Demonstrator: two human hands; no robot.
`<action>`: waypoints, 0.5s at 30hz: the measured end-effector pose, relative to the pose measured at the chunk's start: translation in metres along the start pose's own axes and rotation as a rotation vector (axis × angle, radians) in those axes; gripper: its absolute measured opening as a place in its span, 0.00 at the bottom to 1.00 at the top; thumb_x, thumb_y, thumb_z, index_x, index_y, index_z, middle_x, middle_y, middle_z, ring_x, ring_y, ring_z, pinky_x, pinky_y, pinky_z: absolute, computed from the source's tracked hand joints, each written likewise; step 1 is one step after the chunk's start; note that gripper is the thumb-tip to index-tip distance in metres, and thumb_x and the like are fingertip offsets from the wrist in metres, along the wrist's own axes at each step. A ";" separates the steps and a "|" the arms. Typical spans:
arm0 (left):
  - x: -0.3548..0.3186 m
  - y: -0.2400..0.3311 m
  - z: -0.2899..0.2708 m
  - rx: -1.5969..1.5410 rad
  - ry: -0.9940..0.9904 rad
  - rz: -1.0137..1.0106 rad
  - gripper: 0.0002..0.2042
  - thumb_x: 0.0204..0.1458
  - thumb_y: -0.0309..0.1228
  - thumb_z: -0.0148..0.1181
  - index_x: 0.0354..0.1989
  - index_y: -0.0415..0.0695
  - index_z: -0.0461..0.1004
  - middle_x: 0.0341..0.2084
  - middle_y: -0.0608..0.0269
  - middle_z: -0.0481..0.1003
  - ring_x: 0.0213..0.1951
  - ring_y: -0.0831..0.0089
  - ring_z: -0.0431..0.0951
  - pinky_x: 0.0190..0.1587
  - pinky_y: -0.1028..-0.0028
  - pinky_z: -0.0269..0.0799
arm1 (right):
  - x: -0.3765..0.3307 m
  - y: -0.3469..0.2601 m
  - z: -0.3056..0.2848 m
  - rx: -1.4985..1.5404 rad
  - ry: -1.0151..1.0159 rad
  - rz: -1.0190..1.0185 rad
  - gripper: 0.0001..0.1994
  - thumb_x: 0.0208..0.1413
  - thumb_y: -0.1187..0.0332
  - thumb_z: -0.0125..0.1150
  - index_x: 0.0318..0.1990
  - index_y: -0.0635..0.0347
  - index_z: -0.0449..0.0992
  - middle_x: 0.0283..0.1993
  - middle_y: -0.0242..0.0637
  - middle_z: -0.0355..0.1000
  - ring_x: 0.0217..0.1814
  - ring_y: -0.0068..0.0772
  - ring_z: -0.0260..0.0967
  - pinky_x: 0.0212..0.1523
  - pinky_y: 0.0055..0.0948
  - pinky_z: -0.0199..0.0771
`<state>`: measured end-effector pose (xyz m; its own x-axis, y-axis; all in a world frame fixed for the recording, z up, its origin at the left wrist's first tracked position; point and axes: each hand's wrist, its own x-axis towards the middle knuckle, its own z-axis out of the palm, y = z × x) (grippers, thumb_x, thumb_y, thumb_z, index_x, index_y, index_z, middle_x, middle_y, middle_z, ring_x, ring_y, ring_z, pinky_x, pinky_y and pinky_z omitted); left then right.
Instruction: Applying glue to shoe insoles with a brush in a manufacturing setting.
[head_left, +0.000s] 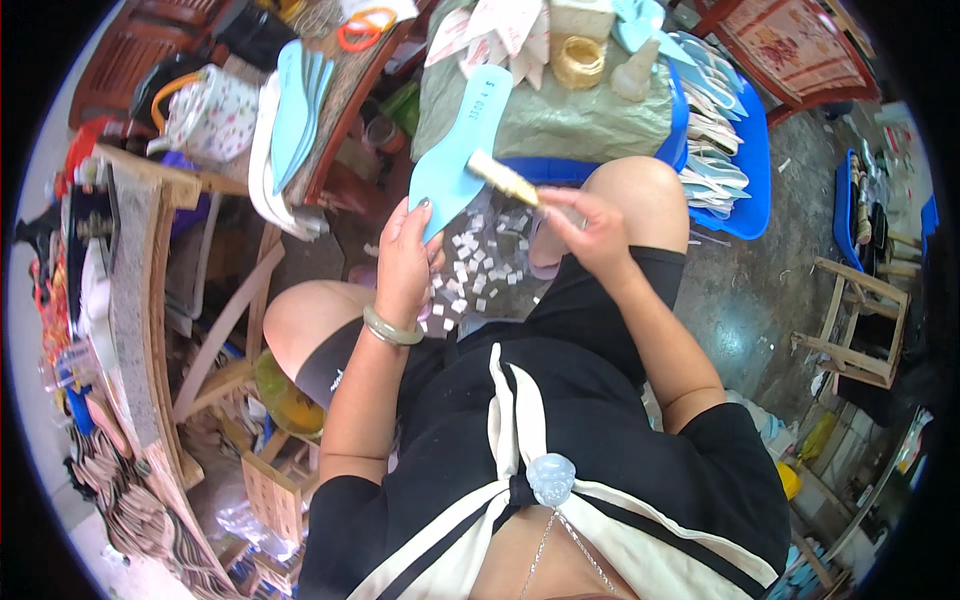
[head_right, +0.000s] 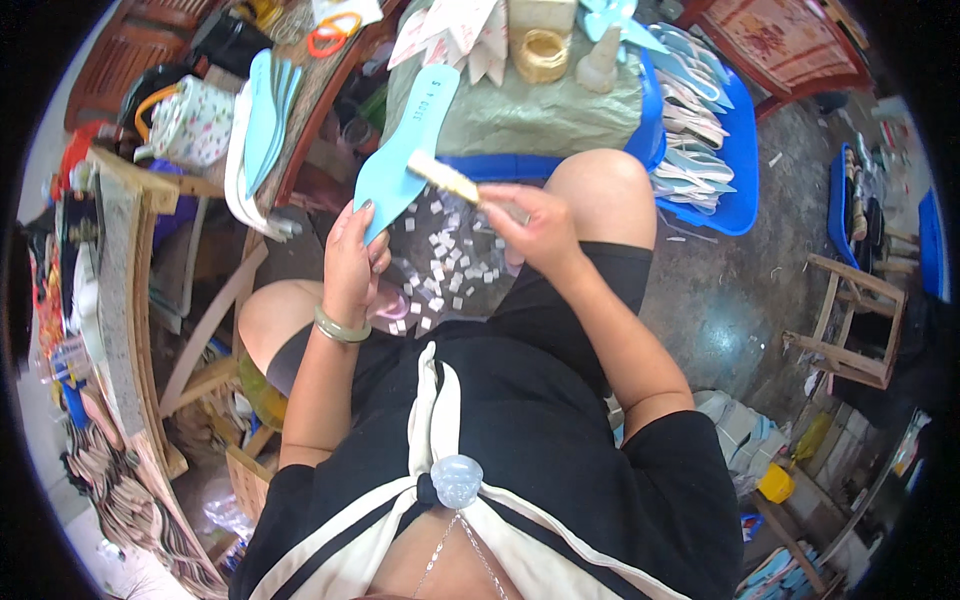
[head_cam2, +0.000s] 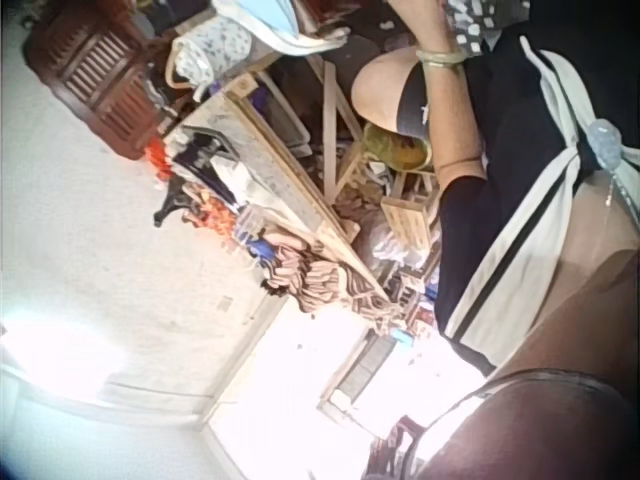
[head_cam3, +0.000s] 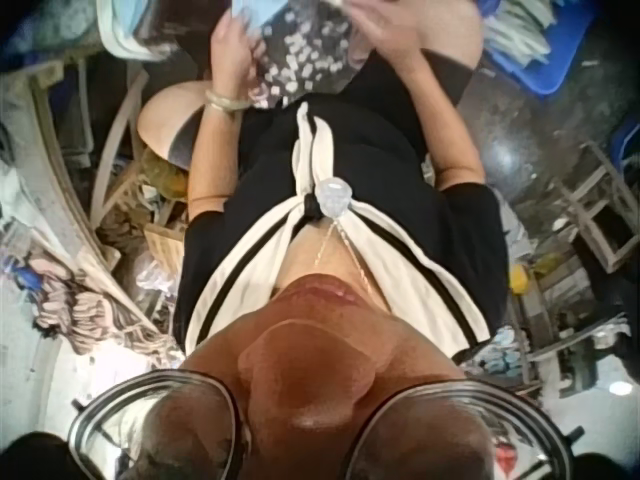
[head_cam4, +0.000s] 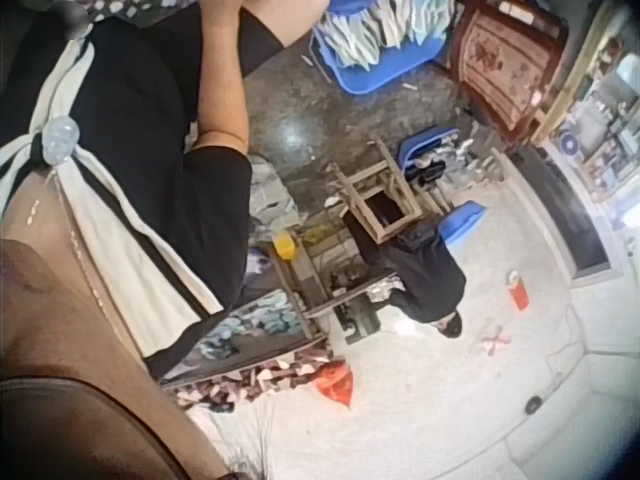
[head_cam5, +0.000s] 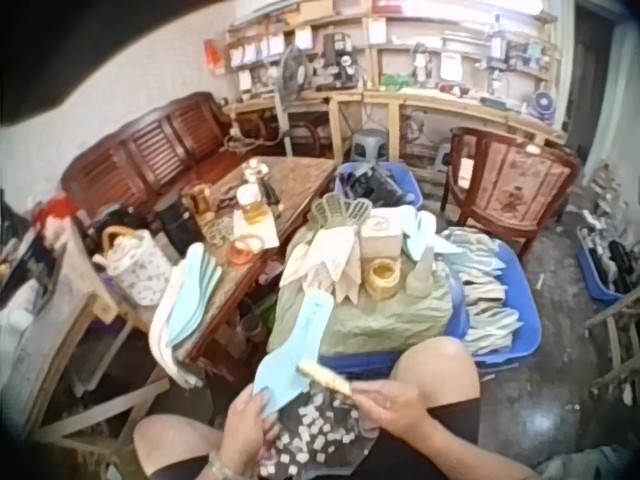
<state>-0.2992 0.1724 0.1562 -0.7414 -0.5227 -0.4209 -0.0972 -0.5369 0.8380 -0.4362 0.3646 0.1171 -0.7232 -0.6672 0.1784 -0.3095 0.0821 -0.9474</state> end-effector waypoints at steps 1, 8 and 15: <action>0.005 0.003 0.009 0.037 0.003 0.002 0.07 0.57 0.34 0.48 0.41 0.47 0.68 0.21 0.78 0.63 0.18 0.89 0.58 0.17 0.85 0.50 | -0.007 -0.001 -0.002 0.061 -0.007 0.121 0.11 0.53 0.75 0.58 0.44 0.66 0.77 0.42 0.37 0.76 0.43 0.23 0.72 0.44 0.21 0.71; 0.061 0.068 0.100 0.478 -0.140 0.138 0.08 0.55 0.31 0.45 0.41 0.43 0.67 0.19 0.74 0.62 0.17 0.86 0.58 0.17 0.83 0.53 | -0.017 0.026 -0.049 0.652 0.087 0.164 0.11 0.53 0.76 0.57 0.44 0.68 0.76 0.32 0.31 0.75 0.31 0.20 0.71 0.33 0.20 0.71; 0.199 0.084 0.242 0.478 -0.480 0.066 0.04 0.56 0.29 0.47 0.32 0.43 0.63 0.22 0.68 0.66 0.17 0.84 0.58 0.19 0.84 0.56 | -0.006 0.044 -0.101 1.109 0.393 -0.115 0.13 0.55 0.71 0.57 0.47 0.67 0.74 0.18 0.23 0.59 0.15 0.13 0.48 0.17 0.16 0.44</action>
<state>-0.6160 0.1835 0.2269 -0.9575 -0.1336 -0.2558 -0.2431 -0.1046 0.9644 -0.5079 0.4463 0.1012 -0.9264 -0.3392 0.1638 0.1798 -0.7803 -0.5990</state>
